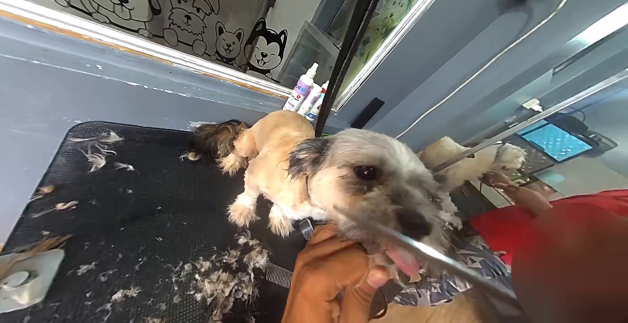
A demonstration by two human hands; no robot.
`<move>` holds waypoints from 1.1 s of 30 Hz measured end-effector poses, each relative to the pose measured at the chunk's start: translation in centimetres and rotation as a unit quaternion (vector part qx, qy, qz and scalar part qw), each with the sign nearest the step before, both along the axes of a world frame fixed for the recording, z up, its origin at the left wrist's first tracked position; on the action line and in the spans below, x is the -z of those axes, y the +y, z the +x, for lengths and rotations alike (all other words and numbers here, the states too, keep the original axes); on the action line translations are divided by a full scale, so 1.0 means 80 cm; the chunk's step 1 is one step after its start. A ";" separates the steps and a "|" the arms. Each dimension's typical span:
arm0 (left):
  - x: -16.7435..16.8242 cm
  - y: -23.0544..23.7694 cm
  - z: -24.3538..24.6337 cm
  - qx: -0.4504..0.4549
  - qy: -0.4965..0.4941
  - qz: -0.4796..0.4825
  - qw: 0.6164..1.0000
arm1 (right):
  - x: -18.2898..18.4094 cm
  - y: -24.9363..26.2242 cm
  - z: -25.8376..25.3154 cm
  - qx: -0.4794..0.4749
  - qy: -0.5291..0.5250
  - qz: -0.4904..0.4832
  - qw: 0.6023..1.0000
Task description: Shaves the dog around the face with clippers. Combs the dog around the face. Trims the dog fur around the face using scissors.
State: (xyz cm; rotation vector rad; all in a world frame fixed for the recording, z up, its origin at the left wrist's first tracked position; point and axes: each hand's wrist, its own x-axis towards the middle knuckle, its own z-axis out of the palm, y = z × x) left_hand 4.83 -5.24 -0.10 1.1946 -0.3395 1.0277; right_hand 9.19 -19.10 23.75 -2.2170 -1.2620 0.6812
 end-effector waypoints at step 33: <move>-0.152 0.136 0.091 -0.027 0.043 0.376 0.925 | 0.183 0.010 0.201 -0.088 -0.393 0.314 0.860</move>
